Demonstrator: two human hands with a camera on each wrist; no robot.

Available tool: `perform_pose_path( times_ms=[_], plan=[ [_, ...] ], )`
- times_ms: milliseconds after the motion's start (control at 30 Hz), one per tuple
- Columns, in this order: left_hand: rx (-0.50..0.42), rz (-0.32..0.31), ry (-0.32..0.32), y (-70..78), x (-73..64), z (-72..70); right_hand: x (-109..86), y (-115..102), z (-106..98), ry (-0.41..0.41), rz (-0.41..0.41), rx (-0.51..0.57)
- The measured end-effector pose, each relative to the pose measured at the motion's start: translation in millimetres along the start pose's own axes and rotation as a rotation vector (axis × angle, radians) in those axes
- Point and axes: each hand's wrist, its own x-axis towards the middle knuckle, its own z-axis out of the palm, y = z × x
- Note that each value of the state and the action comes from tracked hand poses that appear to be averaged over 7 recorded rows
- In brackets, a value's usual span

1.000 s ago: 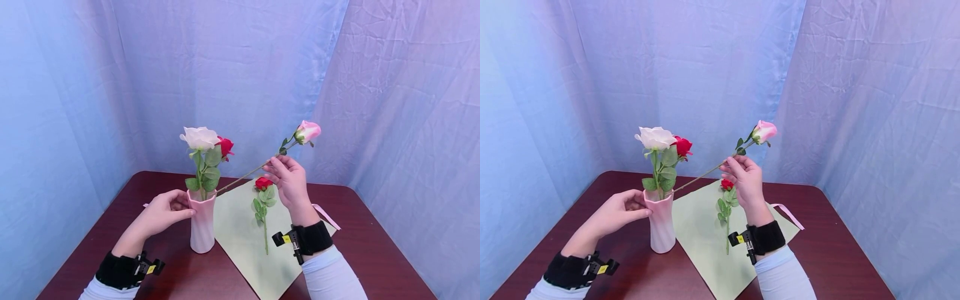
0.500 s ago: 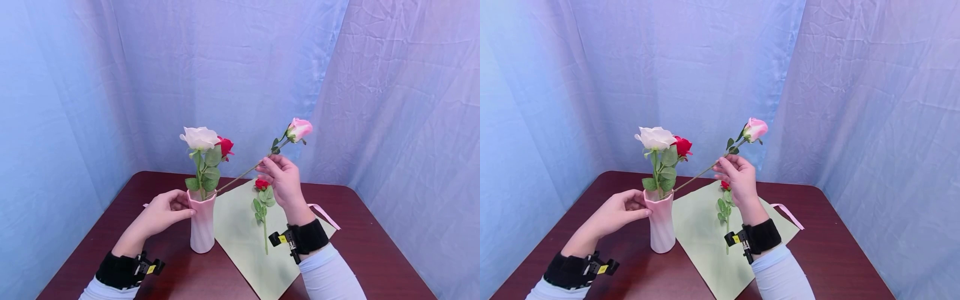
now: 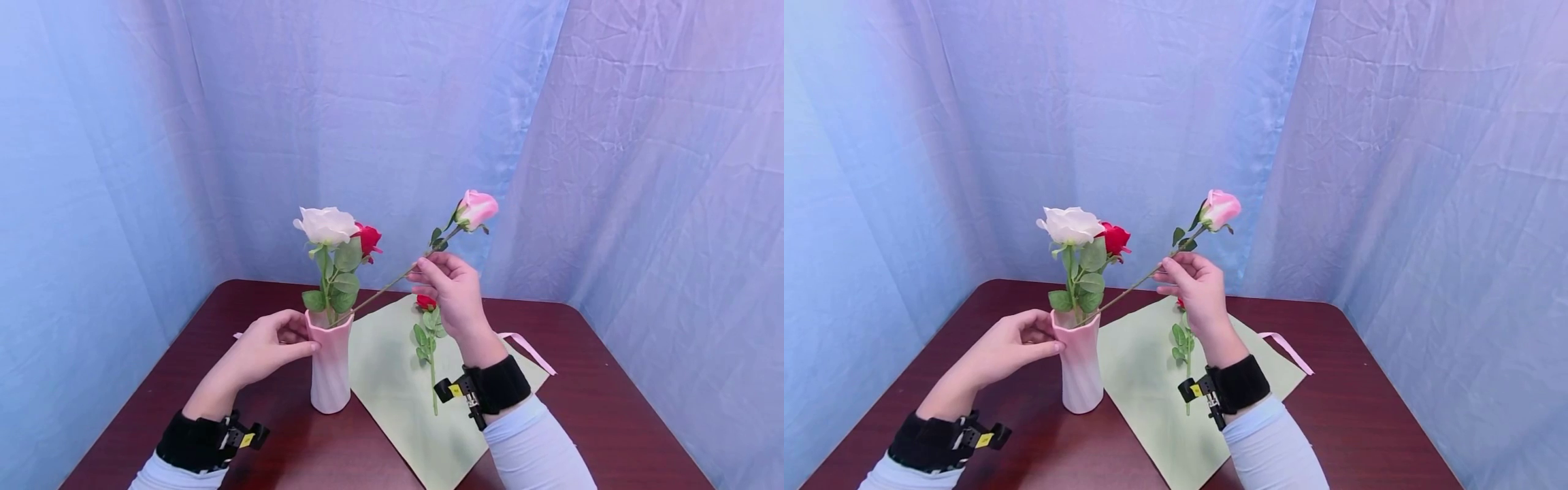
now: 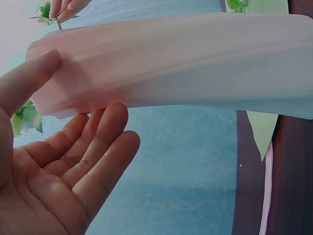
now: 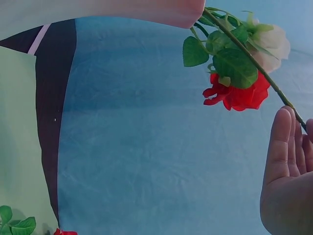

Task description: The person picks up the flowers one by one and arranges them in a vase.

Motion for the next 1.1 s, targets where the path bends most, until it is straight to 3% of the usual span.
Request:
perform_pose_path(
  times_ms=[900, 1100],
  plan=[
    [-0.018, 0.004, -0.004, -2.0, -0.6, 0.0, -2.2, 4, 23, -0.101, -0.054, -0.134],
    [-0.014, 0.007, -0.005, -0.8, 0.3, 0.1, -3.3, 5, 29, -0.107, -0.034, -0.131]
  ],
)
